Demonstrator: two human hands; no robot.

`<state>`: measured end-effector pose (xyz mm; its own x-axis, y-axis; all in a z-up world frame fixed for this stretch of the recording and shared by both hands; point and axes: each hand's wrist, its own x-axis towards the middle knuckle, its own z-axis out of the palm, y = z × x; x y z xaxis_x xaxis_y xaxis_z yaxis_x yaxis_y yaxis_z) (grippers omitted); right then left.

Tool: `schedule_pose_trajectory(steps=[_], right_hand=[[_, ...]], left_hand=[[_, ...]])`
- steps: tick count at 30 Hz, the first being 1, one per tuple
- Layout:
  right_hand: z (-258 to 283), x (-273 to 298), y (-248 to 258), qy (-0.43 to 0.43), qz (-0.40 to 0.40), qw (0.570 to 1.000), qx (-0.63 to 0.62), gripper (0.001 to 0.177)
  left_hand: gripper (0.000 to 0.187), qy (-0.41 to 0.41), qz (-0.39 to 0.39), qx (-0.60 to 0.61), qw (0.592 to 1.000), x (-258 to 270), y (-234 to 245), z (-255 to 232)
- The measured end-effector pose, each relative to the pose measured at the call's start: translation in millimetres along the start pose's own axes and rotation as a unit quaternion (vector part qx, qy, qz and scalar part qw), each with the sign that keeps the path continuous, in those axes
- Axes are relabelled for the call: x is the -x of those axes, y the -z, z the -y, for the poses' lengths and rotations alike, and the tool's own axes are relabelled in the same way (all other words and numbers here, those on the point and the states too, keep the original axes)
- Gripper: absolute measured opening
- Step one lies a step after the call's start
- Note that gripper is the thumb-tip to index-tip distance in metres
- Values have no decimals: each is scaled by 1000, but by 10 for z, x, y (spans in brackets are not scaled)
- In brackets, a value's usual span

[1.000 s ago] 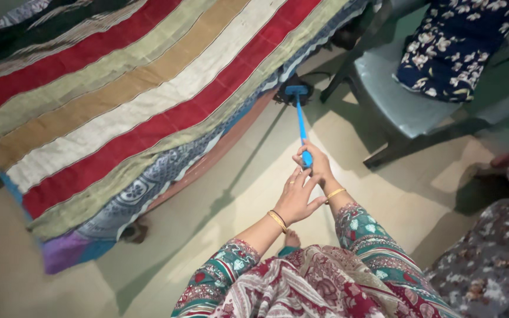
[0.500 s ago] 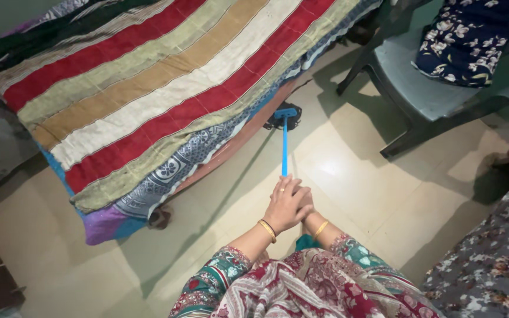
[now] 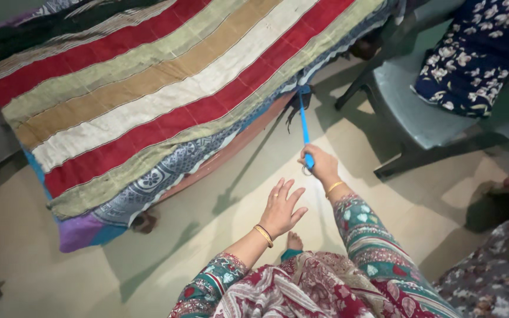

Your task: The person mops a tiled floor in a bedroom using a blue-handled mop, moving it around a chair and between two beds.

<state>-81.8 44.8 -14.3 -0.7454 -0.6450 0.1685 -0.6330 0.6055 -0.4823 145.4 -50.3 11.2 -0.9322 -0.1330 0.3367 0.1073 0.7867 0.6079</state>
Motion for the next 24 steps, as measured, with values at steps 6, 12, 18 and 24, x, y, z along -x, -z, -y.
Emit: schedule_pose_trajectory(steps=[6, 12, 18, 24], right_hand=[[-771, -697, 205, 0, -26, 999, -23, 26], [-653, -529, 296, 34, -82, 993, -71, 27], [-43, 110, 616, -112, 6, 982, -151, 24], [497, 723, 852, -76, 5, 995, -68, 15]], left_hand=[[57, 9, -10, 9, 1000, -489, -141, -148], [59, -4, -29, 27, 999, -758, -216, -285], [67, -27, -31, 36, 998, -763, -213, -375], [62, -87, -24, 56, 994, -540, -9, -599]])
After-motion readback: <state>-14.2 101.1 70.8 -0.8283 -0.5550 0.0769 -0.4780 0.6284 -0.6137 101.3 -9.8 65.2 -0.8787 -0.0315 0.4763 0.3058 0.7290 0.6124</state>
